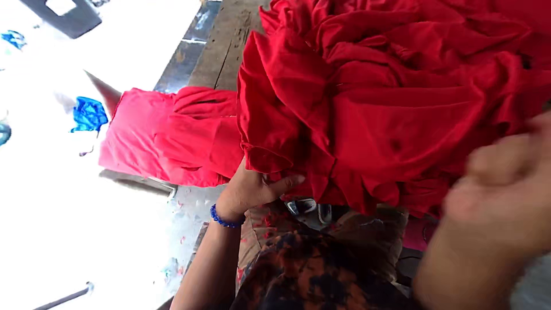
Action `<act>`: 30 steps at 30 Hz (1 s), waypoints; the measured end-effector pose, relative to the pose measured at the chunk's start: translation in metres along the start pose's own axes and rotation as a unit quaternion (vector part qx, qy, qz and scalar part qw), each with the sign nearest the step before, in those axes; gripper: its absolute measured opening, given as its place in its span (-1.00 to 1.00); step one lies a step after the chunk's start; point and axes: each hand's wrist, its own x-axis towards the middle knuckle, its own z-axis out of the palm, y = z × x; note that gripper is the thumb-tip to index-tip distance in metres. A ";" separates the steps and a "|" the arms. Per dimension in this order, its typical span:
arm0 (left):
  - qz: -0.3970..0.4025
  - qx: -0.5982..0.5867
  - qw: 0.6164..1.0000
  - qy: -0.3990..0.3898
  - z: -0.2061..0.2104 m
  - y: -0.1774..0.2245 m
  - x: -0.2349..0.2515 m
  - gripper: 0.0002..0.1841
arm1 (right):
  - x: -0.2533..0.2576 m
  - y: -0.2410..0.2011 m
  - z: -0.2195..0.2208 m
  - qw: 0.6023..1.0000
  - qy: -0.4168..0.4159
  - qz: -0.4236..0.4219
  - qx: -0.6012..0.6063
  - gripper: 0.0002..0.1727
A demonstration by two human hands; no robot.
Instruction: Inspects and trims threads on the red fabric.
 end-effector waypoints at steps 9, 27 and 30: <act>0.032 0.111 0.992 0.056 0.004 0.018 -0.010 -0.71 | -0.064 0.002 0.084 0.927 -0.351 -0.131 0.008 -0.32; -0.170 -0.467 0.860 0.114 0.032 0.047 -0.028 -0.38 | -0.076 0.012 0.072 0.794 -0.194 0.371 0.440 -0.85; -0.151 -0.508 0.825 0.198 0.037 0.056 -0.026 -0.62 | -0.080 0.015 0.070 0.801 -0.213 0.357 0.431 -0.81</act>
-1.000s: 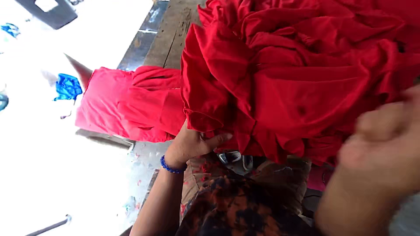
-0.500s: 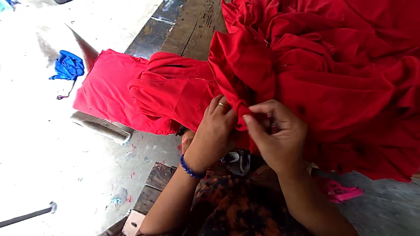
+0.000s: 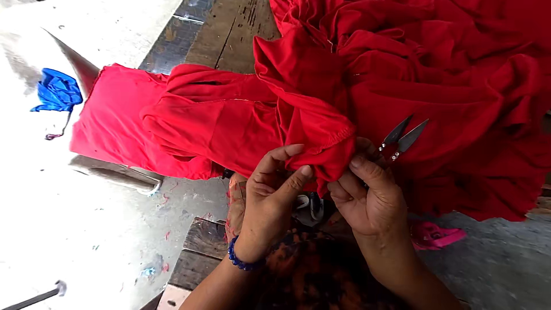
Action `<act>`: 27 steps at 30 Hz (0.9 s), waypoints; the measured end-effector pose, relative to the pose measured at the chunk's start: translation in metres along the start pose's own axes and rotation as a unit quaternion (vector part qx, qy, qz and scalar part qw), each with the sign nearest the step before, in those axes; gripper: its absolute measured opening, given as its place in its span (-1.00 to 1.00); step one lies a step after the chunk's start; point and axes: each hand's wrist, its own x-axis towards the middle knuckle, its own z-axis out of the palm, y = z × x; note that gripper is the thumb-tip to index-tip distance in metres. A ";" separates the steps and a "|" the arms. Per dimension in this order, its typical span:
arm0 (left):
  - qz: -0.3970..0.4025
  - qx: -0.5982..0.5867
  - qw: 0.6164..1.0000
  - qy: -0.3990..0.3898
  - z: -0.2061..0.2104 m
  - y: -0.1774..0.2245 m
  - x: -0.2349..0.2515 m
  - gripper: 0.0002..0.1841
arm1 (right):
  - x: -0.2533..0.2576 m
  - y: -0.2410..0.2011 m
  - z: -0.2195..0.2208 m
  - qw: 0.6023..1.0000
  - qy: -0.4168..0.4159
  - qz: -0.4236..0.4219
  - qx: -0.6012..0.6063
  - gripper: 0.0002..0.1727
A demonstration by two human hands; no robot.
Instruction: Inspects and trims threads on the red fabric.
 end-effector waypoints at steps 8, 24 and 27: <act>0.085 -0.072 0.994 0.008 -0.001 0.001 0.005 -0.59 | -0.012 0.024 -0.017 0.978 0.024 -0.088 -0.188 -0.65; 0.179 0.252 0.944 -0.115 -0.002 0.015 -0.001 -0.04 | -0.012 0.018 -0.006 0.887 -0.095 -0.221 -0.395 -0.92; 0.158 0.229 0.956 -0.093 -0.004 0.019 -0.001 -0.13 | -0.011 0.018 -0.009 0.939 -0.061 -0.170 -0.294 -0.82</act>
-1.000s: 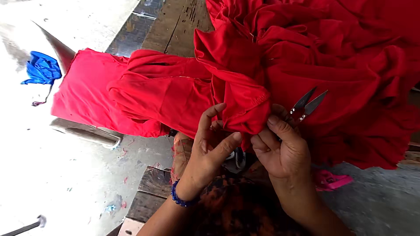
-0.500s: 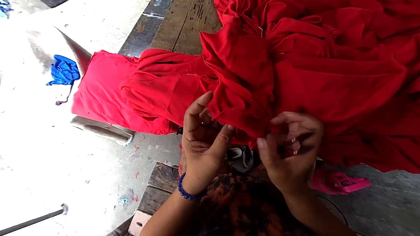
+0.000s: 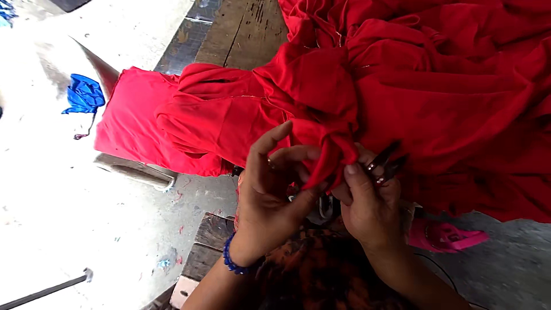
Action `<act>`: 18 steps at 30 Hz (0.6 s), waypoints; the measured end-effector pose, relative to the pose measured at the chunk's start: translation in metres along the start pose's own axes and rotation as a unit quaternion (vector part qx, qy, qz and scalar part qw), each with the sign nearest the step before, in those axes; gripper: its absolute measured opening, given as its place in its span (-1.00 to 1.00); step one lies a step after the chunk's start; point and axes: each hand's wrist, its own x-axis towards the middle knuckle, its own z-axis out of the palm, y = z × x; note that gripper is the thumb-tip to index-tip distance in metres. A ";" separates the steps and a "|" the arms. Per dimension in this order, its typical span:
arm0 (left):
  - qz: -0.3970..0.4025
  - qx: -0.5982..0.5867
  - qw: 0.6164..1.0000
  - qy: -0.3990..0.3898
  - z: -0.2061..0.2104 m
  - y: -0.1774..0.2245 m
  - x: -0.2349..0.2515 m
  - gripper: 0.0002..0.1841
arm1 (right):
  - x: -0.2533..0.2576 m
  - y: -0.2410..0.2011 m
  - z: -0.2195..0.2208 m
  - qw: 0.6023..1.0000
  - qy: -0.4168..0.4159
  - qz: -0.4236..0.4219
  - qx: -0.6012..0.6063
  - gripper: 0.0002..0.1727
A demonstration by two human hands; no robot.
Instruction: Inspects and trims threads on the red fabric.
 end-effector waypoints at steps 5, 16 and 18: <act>0.033 0.009 0.988 0.150 -0.002 -0.006 -0.003 -0.63 | -0.006 0.004 0.000 0.997 0.037 -0.010 0.068 -0.85; -0.111 -0.210 0.946 0.220 0.014 0.009 -0.006 -0.70 | -0.017 0.019 -0.006 0.979 -0.045 -0.176 -0.097 -0.84; -0.093 -0.219 0.947 0.218 0.014 0.007 -0.008 -0.75 | -0.015 0.019 -0.006 0.980 -0.039 -0.159 -0.112 -0.90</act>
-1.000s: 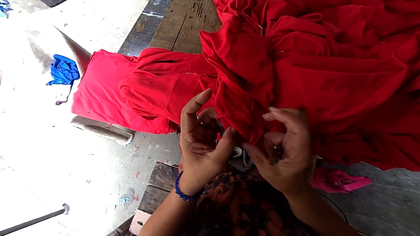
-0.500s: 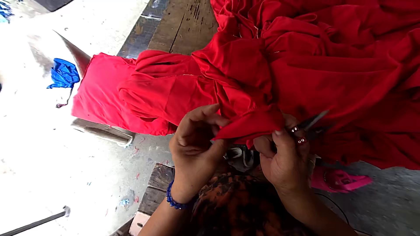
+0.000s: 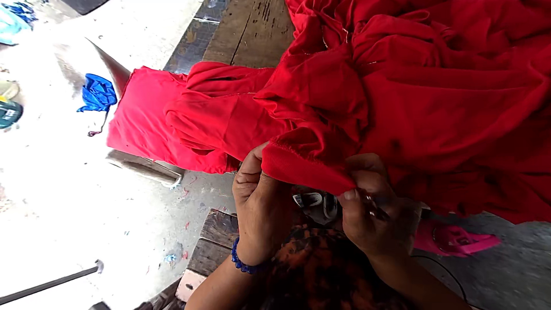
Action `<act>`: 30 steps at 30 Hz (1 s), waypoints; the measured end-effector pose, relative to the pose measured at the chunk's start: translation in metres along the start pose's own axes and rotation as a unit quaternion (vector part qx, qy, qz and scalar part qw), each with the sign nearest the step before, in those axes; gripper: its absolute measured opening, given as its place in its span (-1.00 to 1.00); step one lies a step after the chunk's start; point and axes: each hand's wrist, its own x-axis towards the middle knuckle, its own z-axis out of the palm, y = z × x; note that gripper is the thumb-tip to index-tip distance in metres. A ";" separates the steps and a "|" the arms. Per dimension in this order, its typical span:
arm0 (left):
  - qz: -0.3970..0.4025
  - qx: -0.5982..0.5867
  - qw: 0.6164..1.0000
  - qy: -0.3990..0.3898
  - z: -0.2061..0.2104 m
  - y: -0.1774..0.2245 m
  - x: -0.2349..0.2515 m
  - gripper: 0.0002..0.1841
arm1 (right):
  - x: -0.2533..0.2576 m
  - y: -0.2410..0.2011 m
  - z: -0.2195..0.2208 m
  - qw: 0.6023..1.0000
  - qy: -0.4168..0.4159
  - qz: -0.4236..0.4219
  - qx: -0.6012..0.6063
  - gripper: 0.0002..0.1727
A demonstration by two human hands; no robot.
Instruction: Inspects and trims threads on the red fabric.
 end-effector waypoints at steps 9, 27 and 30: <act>0.240 0.278 0.900 -0.236 -0.003 0.000 -0.003 -0.81 | 0.007 -0.019 -0.001 0.999 0.028 0.027 -0.037 -0.58; 0.175 0.256 0.931 -0.192 0.000 -0.023 -0.009 -0.82 | 0.015 -0.026 -0.013 0.826 0.200 0.334 0.407 -0.75; 0.175 0.269 0.930 -0.179 0.001 -0.022 -0.010 -0.73 | 0.015 -0.026 -0.011 0.881 0.184 0.287 0.327 -0.72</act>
